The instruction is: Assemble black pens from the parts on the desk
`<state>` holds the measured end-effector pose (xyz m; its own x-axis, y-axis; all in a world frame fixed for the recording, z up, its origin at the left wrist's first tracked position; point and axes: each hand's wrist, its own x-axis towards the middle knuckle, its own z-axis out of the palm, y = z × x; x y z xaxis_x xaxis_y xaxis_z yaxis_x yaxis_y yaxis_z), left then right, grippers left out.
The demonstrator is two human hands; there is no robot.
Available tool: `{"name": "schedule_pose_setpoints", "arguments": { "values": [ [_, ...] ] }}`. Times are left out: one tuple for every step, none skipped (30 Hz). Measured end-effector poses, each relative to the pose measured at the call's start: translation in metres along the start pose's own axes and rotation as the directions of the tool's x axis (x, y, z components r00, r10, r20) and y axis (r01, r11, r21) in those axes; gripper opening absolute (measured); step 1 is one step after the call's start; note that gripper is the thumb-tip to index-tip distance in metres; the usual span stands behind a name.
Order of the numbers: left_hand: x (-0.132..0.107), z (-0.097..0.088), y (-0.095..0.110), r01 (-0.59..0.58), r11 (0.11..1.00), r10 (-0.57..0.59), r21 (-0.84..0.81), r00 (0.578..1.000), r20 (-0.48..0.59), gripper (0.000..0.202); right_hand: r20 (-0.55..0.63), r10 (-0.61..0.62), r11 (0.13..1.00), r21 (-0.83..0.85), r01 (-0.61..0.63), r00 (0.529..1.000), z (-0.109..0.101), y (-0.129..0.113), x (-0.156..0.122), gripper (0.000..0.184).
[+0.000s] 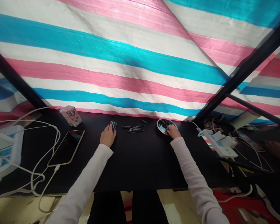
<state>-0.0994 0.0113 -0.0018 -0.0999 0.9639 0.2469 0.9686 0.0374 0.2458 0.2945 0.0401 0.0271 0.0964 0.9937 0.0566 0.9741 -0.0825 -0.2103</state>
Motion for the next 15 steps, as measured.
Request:
{"name": "schedule_pose_setpoints", "arguments": {
  "values": [
    [0.003, -0.001, -0.003, -0.025, 1.000, 0.024, 0.002, 0.999, 0.021, 0.050, -0.011, -0.016, 1.000, 0.017, 0.016, 1.000, 0.000, 0.002, 0.000, 0.021],
    [0.005, -0.001, -0.005, -0.045, 0.999, 0.045, 0.003, 0.998, 0.042, 0.050, -0.020, -0.032, 0.999, 0.029, 0.033, 0.999, 0.000, 0.003, 0.001, 0.018],
    [0.006, -0.002, -0.006, -0.057, 0.998, 0.056, 0.002, 0.997, 0.060, 0.050, -0.028, -0.047, 0.998, 0.039, 0.048, 0.999, -0.001, 0.004, 0.001, 0.016],
    [0.006, -0.003, -0.006, -0.054, 0.999, 0.054, 0.000, 0.996, 0.073, 0.049, -0.035, -0.060, 0.997, 0.046, 0.061, 0.998, -0.001, 0.005, 0.001, 0.014],
    [0.005, -0.003, -0.004, -0.037, 0.999, 0.037, -0.001, 0.997, 0.069, 0.049, -0.045, -0.074, 0.996, 0.052, 0.076, 0.996, -0.002, 0.004, 0.002, 0.013],
    [0.002, -0.004, -0.001, -0.014, 1.000, 0.015, -0.002, 0.999, 0.040, 0.049, -0.058, -0.089, 0.994, 0.059, 0.092, 0.994, -0.004, 0.003, 0.002, 0.012],
    [-0.001, -0.005, 0.005, 0.005, 1.000, -0.005, -0.007, 1.000, -0.011, 0.048, -0.073, -0.104, 0.992, 0.062, 0.109, 0.992, -0.005, 0.000, 0.001, 0.011],
    [-0.006, -0.006, 0.012, 0.017, 1.000, -0.019, -0.017, 0.996, -0.089, 0.046, -0.096, -0.123, 0.989, 0.071, 0.131, 0.988, -0.005, -0.004, 0.000, 0.011],
    [-0.011, -0.007, 0.020, 0.004, 0.999, -0.011, -0.041, 0.985, -0.173, 0.044, -0.128, -0.147, 0.983, 0.094, 0.159, 0.981, -0.006, -0.010, -0.002, 0.011],
    [-0.015, -0.008, 0.029, -0.040, 0.996, 0.021, -0.078, 0.972, -0.236, 0.042, -0.162, -0.171, 0.974, 0.121, 0.191, 0.972, -0.005, -0.018, -0.005, 0.012],
    [-0.019, -0.009, 0.039, -0.110, 0.986, 0.074, -0.126, 0.962, -0.262, 0.039, -0.229, -0.204, 0.949, 0.192, 0.249, 0.952, -0.003, -0.027, -0.009, 0.012],
    [-0.023, -0.009, 0.050, -0.196, 0.965, 0.147, -0.177, 0.955, -0.257, 0.036, -0.281, -0.230, 0.912, 0.273, 0.307, 0.932, 0.000, -0.038, -0.013, 0.012],
    [-0.025, -0.009, 0.059, -0.288, 0.930, 0.235, -0.226, 0.943, -0.235, 0.035, -0.315, -0.240, 0.871, 0.347, 0.347, 0.918, 0.004, -0.049, -0.019, 0.012],
    [-0.027, -0.008, 0.068, -0.374, 0.890, 0.326, -0.262, 0.922, -0.210, 0.034, -0.325, -0.246, 0.833, 0.411, 0.371, 0.913, 0.009, -0.061, -0.025, 0.012],
    [-0.028, -0.006, 0.075, -0.446, 0.850, 0.407, -0.282, 0.894, -0.187, 0.034, -0.323, -0.252, 0.801, 0.460, 0.384, 0.912, 0.014, -0.073, -0.030, 0.012]
  ]
}}
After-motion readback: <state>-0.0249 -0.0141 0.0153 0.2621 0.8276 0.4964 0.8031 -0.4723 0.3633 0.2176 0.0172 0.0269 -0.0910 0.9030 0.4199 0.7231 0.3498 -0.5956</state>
